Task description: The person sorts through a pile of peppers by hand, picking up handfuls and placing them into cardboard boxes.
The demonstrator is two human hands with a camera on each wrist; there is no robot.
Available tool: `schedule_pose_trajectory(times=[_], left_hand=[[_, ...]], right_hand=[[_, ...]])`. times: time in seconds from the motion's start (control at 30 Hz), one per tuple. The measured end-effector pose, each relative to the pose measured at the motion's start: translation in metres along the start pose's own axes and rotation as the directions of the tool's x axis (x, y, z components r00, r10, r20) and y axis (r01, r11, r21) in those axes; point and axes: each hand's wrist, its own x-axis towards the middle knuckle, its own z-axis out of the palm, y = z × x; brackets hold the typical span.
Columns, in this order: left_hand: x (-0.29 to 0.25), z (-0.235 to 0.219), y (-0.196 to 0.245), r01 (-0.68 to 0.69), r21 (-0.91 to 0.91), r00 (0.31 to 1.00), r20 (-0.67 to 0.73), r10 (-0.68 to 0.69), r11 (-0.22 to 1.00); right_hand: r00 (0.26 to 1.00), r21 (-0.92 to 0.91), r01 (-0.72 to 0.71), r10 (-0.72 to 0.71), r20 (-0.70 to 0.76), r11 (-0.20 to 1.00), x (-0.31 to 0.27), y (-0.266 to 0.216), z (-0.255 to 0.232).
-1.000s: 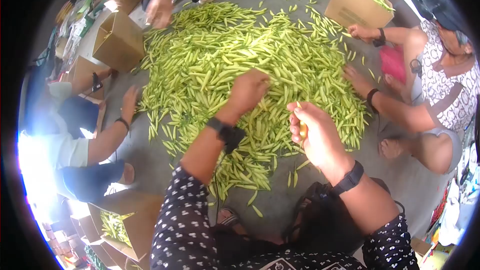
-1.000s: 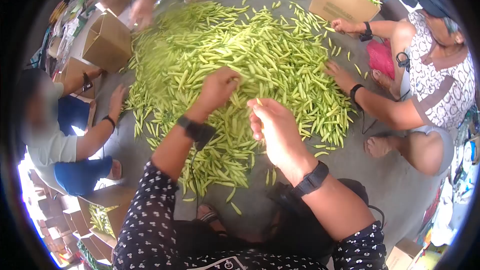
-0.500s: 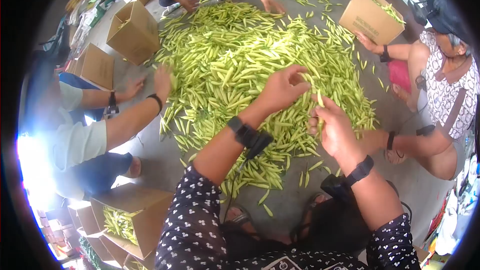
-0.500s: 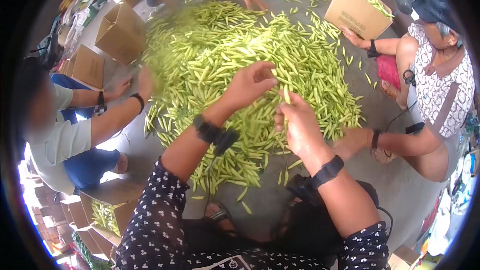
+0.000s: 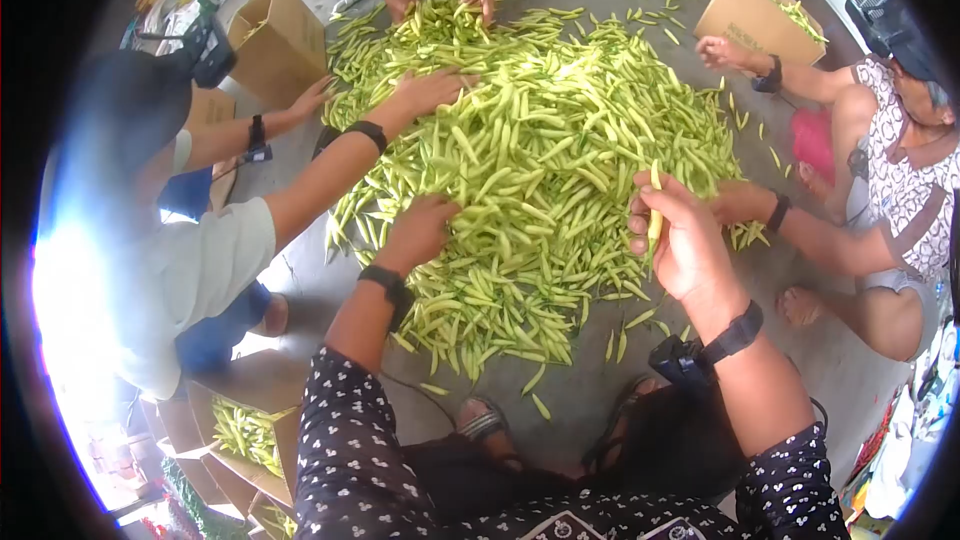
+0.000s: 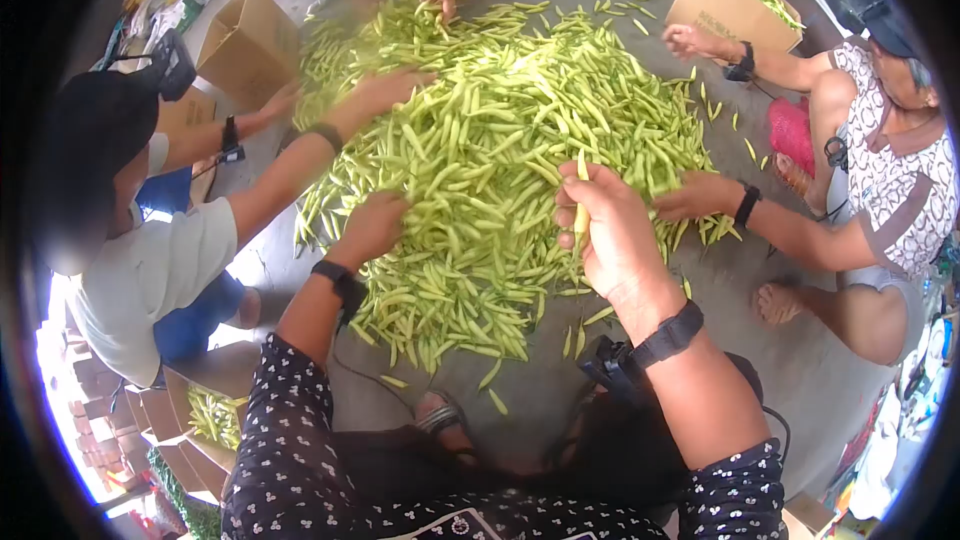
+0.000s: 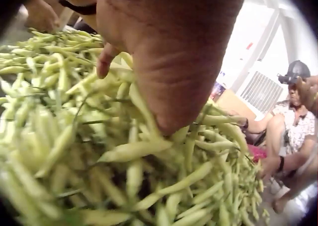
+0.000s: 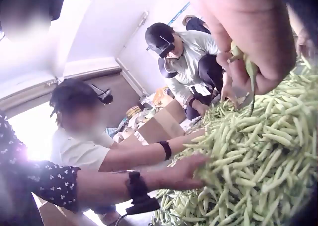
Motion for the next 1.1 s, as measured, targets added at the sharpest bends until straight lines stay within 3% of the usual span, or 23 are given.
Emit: schedule_pose_trajectory(times=[0.07, 0.17, 0.27, 0.33, 0.4, 0.47, 0.5, 0.57, 0.63, 0.7, 0.8, 0.87, 0.97, 1.03, 1.1], left_hand=[[-0.025, 0.014, -0.023, 0.043, -0.094, 0.992, -0.114, -0.053, 0.995], [-0.028, 0.016, -0.037, 0.154, -0.029, 0.987, -0.049, -0.155, 0.988], [-0.001, 0.006, -0.017, 0.068, -0.126, 0.937, -0.334, -0.106, 0.99], [0.023, -0.008, 0.015, -0.09, -0.158, 0.917, -0.399, 0.02, 0.983], [0.044, -0.017, 0.05, -0.17, -0.082, 0.921, -0.367, 0.129, 0.982], [0.059, -0.02, 0.081, -0.169, -0.024, 0.962, -0.22, 0.16, 0.985], [0.064, -0.013, 0.083, -0.161, -0.03, 0.963, -0.222, 0.15, 0.987], [0.067, -0.002, 0.086, -0.134, 0.107, 0.987, -0.076, 0.142, 0.985], [0.055, 0.004, 0.075, -0.14, 0.102, 0.982, -0.116, 0.152, 0.985], [0.04, 0.016, 0.049, -0.099, 0.213, 0.989, -0.091, 0.12, 0.972], [0.008, 0.016, 0.014, -0.074, 0.164, 0.979, -0.178, 0.103, 0.984], [-0.007, 0.019, -0.004, 0.099, 0.025, 0.973, -0.21, -0.091, 0.995], [-0.018, 0.02, -0.014, 0.103, -0.049, 0.969, -0.22, -0.112, 0.993], [-0.017, 0.012, -0.024, 0.136, 0.001, 0.971, -0.196, -0.134, 0.991], [-0.013, 0.003, -0.04, 0.271, -0.127, 0.924, -0.245, -0.295, 0.954]], right_hand=[[0.999, 0.014, -0.032, 0.032, 0.01, 0.999, -0.007, -0.003, 0.004], [0.998, 0.014, -0.069, 0.068, 0.013, 0.998, -0.011, -0.003, 0.011], [0.995, 0.05, -0.095, 0.096, -0.029, 0.994, -0.008, 0.001, 0.017], [0.996, 0.03, -0.082, 0.083, -0.023, 0.996, -0.007, 0.003, 0.02], [0.997, 0.003, -0.073, 0.073, -0.023, 0.997, -0.006, 0.006, 0.024], [0.997, -0.012, -0.079, 0.079, -0.014, 0.997, -0.006, 0.007, 0.025], [0.996, -0.022, -0.084, 0.084, -0.016, 0.996, -0.005, 0.007, 0.025], [0.994, -0.001, -0.106, 0.106, -0.017, 0.994, -0.002, 0.009, 0.021], [0.996, 0.005, -0.09, 0.09, -0.02, 0.996, 0.002, 0.008, 0.016], [0.996, 0.013, -0.083, 0.084, -0.021, 0.996, 0.003, 0.006, 0.011], [0.997, 0.032, -0.08, 0.08, -0.017, 0.996, 0.001, 0.001, 0.012], [0.997, 0.02, -0.074, 0.073, 0.016, 0.997, -0.004, -0.001, 0.015], [0.996, 0.031, -0.091, 0.09, 0.025, 0.995, -0.008, -0.003, 0.016], [0.996, 0.03, -0.084, 0.083, 0.027, 0.996, -0.012, -0.006, 0.014], [0.997, 0.031, -0.074, 0.073, 0.029, 0.997, -0.015, -0.007, 0.011]])
